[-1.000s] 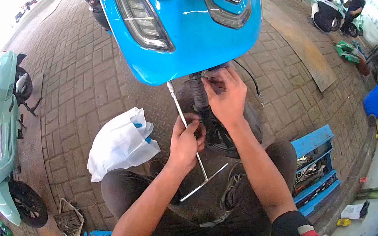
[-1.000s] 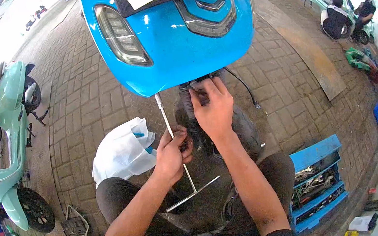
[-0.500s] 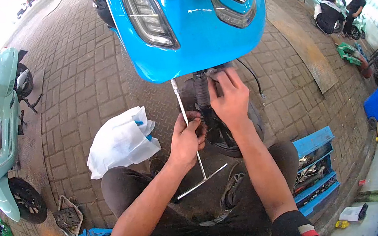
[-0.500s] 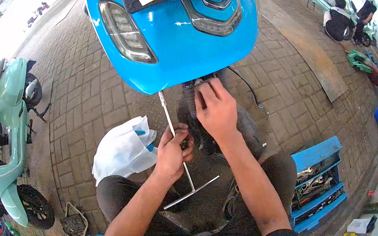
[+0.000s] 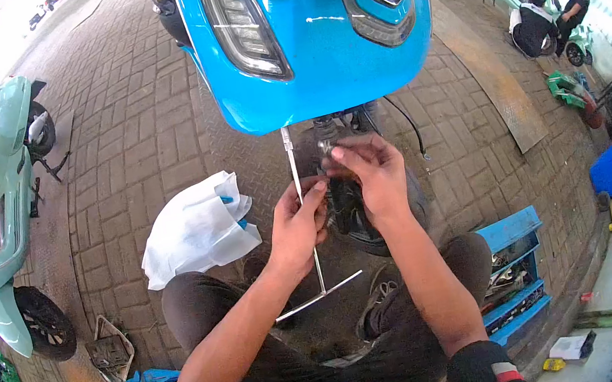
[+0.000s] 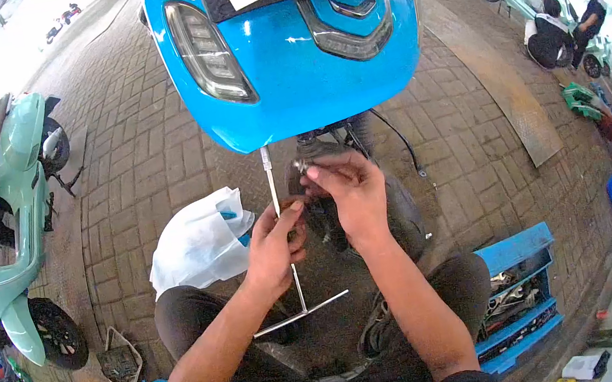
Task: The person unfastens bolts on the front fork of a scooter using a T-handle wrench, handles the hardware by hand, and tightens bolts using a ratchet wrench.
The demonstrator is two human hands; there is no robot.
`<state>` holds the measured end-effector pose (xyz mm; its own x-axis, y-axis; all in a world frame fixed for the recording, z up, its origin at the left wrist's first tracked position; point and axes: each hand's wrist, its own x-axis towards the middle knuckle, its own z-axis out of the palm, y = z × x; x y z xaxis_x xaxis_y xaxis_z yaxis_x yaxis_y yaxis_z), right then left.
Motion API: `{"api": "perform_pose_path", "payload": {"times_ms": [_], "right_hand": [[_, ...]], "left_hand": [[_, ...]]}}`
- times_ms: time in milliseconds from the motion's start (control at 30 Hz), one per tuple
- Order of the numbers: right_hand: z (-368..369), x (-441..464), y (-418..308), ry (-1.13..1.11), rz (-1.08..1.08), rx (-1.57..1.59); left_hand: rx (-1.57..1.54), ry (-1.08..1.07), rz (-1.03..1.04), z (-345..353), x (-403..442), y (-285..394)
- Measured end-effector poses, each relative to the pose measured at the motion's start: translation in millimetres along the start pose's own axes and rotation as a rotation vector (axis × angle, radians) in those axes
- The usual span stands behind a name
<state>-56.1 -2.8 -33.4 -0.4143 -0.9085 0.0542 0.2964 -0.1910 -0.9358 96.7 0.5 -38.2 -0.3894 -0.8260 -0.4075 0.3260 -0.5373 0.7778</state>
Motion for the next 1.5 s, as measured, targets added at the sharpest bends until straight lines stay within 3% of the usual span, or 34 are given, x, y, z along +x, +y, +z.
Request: {"api": "perform_pose_path", "payload": {"times_ms": [67, 133, 233, 367, 500, 700, 1067, 1167, 1500], "right_hand": [[-5, -9, -2, -0.037, 0.078, 0.075], [-17, -14, -6, -0.184, 0.139, -0.110], [-27, -24, -15, -0.232, 0.210, -0.127], [-44, -29, -10, -0.233, 0.174, -0.231], [-49, -33, -11, -0.295, 0.181, -0.216], [-52, -32, -14, -0.318, 0.171, -0.265], [-58, -34, -19, -0.313, 0.185, -0.277], [-58, -34, -20, -0.288, 0.191, -0.295], [-62, -33, -18, -0.279, 0.277, -0.239]], "left_hand": [[-0.013, -0.012, 0.014, 1, -4, -5], [-0.029, -0.020, 0.030, -1, -7, -8], [-0.066, -0.036, 0.067, -2, -12, -10], [-0.025, -0.169, 0.144, -6, -19, -10], [0.148, -0.112, 0.166, -4, -18, -13], [0.351, -0.085, 0.404, -6, -7, -20], [0.408, -0.064, 0.259, -2, -12, -7], [0.494, -0.098, 0.372, -5, -8, -11], [0.630, -0.065, 0.363, -9, -7, -12]]}}
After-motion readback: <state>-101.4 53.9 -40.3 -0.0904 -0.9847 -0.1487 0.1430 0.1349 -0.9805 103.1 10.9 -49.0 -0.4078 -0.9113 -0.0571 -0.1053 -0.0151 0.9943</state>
